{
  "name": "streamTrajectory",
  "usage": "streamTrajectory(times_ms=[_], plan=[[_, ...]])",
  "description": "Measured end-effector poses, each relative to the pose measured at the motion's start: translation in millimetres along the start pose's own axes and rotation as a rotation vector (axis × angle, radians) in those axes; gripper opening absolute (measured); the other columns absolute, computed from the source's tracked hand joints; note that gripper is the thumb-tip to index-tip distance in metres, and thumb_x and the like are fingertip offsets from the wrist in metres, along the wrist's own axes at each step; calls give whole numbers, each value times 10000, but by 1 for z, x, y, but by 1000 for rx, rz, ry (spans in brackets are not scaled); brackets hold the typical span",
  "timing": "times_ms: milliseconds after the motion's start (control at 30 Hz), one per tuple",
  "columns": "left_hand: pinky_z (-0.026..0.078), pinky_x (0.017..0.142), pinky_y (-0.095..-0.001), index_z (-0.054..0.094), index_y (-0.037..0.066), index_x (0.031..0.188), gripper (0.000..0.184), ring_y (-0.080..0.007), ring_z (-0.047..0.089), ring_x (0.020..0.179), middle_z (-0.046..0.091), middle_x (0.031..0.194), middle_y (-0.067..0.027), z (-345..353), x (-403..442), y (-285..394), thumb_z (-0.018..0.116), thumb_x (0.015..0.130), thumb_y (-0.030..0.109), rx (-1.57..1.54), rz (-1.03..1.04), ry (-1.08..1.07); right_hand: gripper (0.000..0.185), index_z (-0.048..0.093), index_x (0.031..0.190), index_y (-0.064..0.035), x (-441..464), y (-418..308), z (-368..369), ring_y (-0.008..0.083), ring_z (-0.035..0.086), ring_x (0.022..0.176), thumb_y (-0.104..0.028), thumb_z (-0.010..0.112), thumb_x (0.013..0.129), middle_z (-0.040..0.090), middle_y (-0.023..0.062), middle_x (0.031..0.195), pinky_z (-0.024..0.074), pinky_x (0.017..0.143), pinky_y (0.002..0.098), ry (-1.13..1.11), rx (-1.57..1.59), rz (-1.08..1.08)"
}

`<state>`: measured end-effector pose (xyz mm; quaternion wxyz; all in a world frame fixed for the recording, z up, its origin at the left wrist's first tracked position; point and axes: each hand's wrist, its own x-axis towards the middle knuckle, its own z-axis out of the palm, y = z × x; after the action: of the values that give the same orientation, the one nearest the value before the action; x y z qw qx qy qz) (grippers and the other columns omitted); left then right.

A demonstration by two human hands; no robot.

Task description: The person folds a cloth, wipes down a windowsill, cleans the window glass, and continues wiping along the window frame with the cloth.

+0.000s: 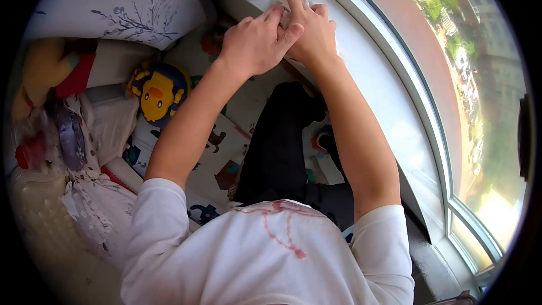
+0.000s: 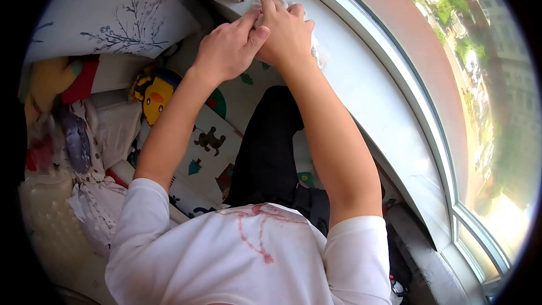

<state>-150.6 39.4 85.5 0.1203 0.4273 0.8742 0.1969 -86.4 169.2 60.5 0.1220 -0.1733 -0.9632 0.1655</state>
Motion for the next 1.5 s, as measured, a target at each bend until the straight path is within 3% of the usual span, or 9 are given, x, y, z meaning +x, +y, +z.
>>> streamTrajectory(times_ms=[67, 267, 400, 633, 800, 1033, 1233, 1300, 1500], plan=[[521, 920, -477, 443, 61, 1465, 771, -387, 628, 1077, 615, 1333, -154, 11, -10, 1, 322, 990, 656, 50, 15, 68, 553, 624, 1218, -105, -14, 10, 9, 388, 549, 1104, -383, 699, 746, 608, 69, 1312, 487, 797, 521, 185, -26, -65], [533, 917, -470, 489, 41, 1440, 796, -317, 574, 1181, 483, 1506, -85, 42, 2, -22, 379, 961, 668, 121, 175, 269, 563, 621, 1237, -100, -14, 3, 5, 393, 538, 1120, -339, 689, 732, 606, 67, 1304, 458, 786, 503, 106, -188, -66], [469, 1020, -444, 441, 39, 1473, 730, -319, 533, 1227, 464, 1519, -92, 36, 11, -23, 313, 1014, 592, 144, 153, 230, 521, 636, 1177, -99, 7, 8, 9, 369, 537, 1120, -337, 676, 715, 647, 36, 1192, 444, 778, 483, 24, -184, -96], [489, 995, -454, 466, 26, 1452, 828, -327, 552, 1206, 489, 1498, -108, 20, 9, -3, 286, 980, 682, 243, 55, 109, 510, 652, 1172, -112, 1, 8, -6, 317, 562, 1116, -353, 674, 723, 660, 12, 1194, 466, 730, 471, -76, -156, -88], [507, 967, -460, 488, -22, 1419, 895, -350, 579, 1161, 499, 1478, -152, 25, -3, 9, 279, 962, 719, 304, 96, 74, 481, 646, 1190, -94, -24, 11, 12, 302, 564, 1132, -318, 672, 765, 651, 34, 1225, 480, 759, 466, 90, -223, -86], [442, 1059, -455, 444, 21, 1455, 934, -339, 540, 1258, 538, 1434, -139, 6, 32, 3, 219, 940, 766, 243, -14, -8, 445, 667, 1158, -109, 23, 5, -6, 285, 558, 1144, -316, 664, 764, 651, 20, 1230, 480, 793, 459, -172, -166, -27], [483, 1009, -480, 446, -16, 1440, 999, -361, 564, 1232, 508, 1457, -176, 8, 2, 23, 242, 910, 805, 313, -8, -86, 376, 698, 1089, -148, -13, 10, 7, 297, 598, 1056, -334, 673, 763, 671, -14, 1177, 498, 732, 455, 15, -151, -32], [502, 966, -492, 448, -39, 1415, 1032, -369, 616, 1164, 541, 1405, -209, 12, 8, 18, 225, 897, 825, 294, 16, -64, 379, 684, 1113, -182, -16, 10, 10, 322, 613, 1011, -355, 671, 775, 669, -58, 1186, 534, 720, 461, 50, -188, -17], [497, 955, -481, 457, -8, 1374, 998, -399, 641, 1111, 689, 1123, -235, -3, 48, 8, 192, 894, 826, 200, -82, -145, 355, 703, 1058, -147, 26, 16, -2, 290, 594, 1056, -306, 671, 742, 678, -12, 1109, 492, 758, 433, -66, -94, -43]])
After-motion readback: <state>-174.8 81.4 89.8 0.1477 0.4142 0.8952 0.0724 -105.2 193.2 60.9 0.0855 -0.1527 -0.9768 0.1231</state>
